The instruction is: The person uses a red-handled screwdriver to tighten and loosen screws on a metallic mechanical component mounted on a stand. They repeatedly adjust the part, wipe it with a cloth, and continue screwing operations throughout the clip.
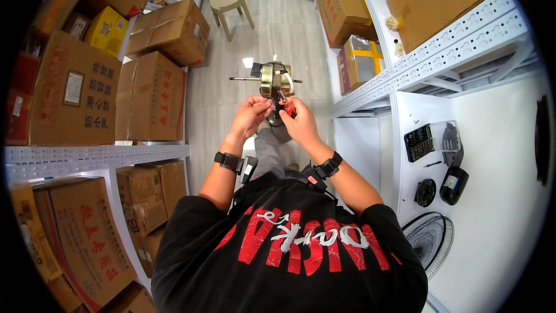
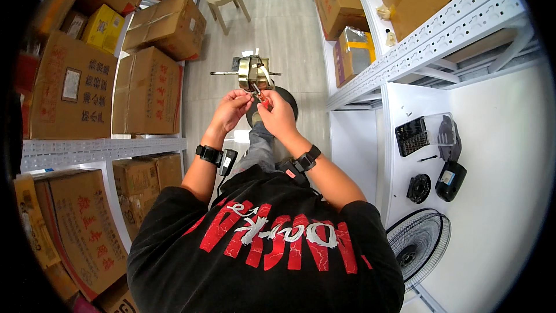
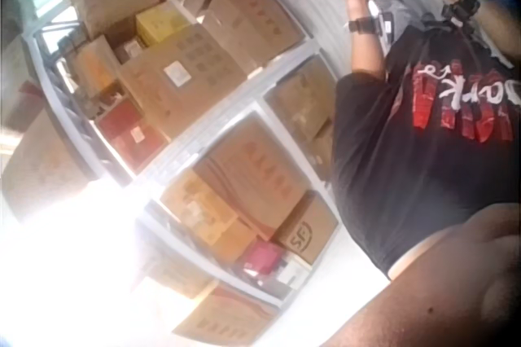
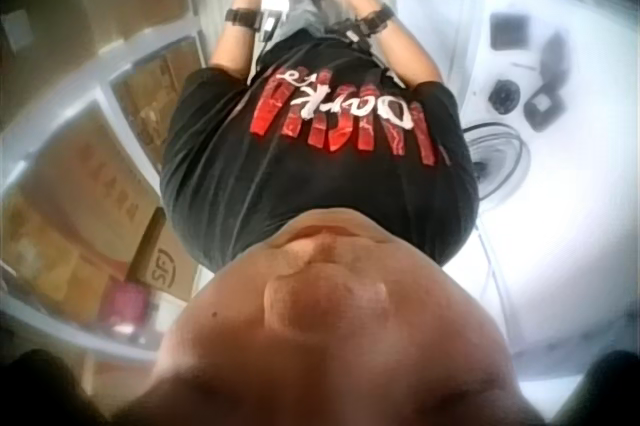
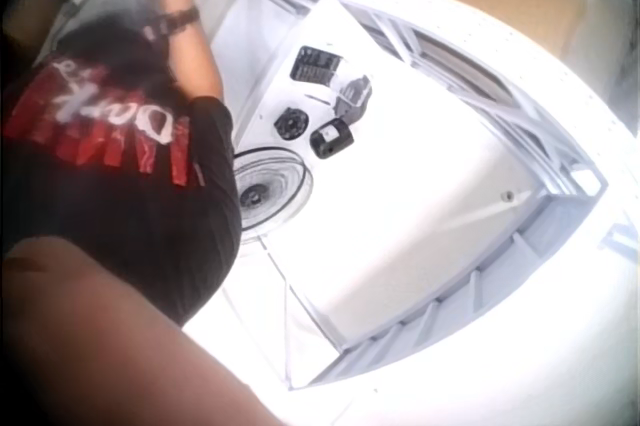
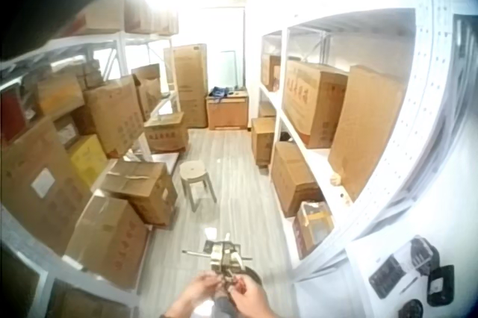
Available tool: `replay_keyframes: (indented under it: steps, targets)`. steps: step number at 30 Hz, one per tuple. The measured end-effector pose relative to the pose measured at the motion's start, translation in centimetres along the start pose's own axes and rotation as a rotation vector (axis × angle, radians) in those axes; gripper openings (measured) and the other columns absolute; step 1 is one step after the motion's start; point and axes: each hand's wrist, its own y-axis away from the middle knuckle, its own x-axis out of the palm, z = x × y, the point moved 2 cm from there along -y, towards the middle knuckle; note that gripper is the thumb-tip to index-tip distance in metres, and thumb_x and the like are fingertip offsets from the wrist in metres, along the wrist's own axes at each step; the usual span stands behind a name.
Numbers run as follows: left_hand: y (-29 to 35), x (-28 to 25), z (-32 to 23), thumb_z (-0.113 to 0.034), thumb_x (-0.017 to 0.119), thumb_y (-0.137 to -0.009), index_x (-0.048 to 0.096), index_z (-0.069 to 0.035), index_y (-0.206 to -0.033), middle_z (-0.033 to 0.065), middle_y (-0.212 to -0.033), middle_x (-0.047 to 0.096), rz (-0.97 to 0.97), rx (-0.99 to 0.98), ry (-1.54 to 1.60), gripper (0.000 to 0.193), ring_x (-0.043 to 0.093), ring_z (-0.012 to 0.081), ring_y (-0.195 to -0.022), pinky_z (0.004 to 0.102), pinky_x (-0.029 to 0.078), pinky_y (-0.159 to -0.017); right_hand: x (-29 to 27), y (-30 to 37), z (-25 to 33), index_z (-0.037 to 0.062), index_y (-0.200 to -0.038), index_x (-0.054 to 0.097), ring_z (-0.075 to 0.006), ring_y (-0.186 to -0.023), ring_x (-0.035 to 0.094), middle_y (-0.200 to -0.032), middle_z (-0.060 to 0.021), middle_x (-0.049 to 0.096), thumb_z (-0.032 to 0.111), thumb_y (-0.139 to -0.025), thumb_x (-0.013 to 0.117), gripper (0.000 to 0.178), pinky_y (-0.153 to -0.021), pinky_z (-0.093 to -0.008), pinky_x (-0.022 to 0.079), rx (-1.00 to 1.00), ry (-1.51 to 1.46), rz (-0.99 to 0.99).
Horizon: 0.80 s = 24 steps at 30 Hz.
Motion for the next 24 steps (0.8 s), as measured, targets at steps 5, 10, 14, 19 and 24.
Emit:
replay_keyframes:
  steps: [5,10,14,19,24]
  targets:
    - [0.2,-0.2,-0.6,0.001,0.062,-0.093,0.058,-0.004,-0.098,0.0082,-0.095,0.068,-0.042,0.181,0.150,0.008,0.068,0.0170,-0.090,0.0261,0.058,-0.080,-0.7,0.0,2.5,0.0010,-0.110,0.060,-0.0229,-0.081,0.069,-0.093,-0.0131,0.071,0.008,-0.085,0.067,0.027,-0.073,-0.0322,0.053,0.002,0.130,0.035]
    - [-0.1,0.7,-0.3,0.002,0.062,-0.093,0.057,-0.003,-0.098,0.0096,-0.094,0.068,-0.074,0.182,0.099,0.009,0.069,0.0177,-0.089,0.0247,0.058,-0.078,-1.0,-0.2,2.7,0.0010,-0.110,0.059,-0.0234,-0.081,0.069,-0.094,-0.0127,0.071,0.008,-0.085,0.066,0.027,-0.074,-0.0329,0.053,0.028,0.147,0.076]
    - [-0.3,0.4,0.2,0.001,0.062,-0.093,0.059,-0.001,-0.098,0.0101,-0.095,0.068,-0.040,0.133,0.159,0.007,0.069,0.0174,-0.090,0.0238,0.058,-0.079,-1.0,-0.2,2.1,0.0013,-0.111,0.059,-0.0231,-0.084,0.069,-0.097,-0.0130,0.070,0.008,-0.085,0.066,0.029,-0.076,-0.0328,0.053,0.007,0.113,0.080]
    - [-0.8,0.2,0.5,0.000,0.061,-0.094,0.062,0.001,-0.101,0.0101,-0.097,0.069,-0.035,0.095,0.182,0.008,0.069,0.0160,-0.090,0.0229,0.059,-0.081,-1.1,-0.2,1.7,0.0013,-0.112,0.059,-0.0228,-0.086,0.069,-0.097,-0.0130,0.070,0.009,-0.084,0.067,0.030,-0.077,-0.0327,0.053,0.004,0.085,0.078]
    - [-0.6,0.3,0.5,-0.002,0.061,-0.095,0.064,0.003,-0.103,0.0093,-0.097,0.069,-0.029,0.080,0.145,0.010,0.068,0.0145,-0.089,0.0223,0.058,-0.081,-1.4,-0.4,1.9,0.0013,-0.113,0.059,-0.0226,-0.088,0.069,-0.098,-0.0127,0.070,0.009,-0.085,0.067,0.030,-0.079,-0.0325,0.053,0.047,0.104,0.100]
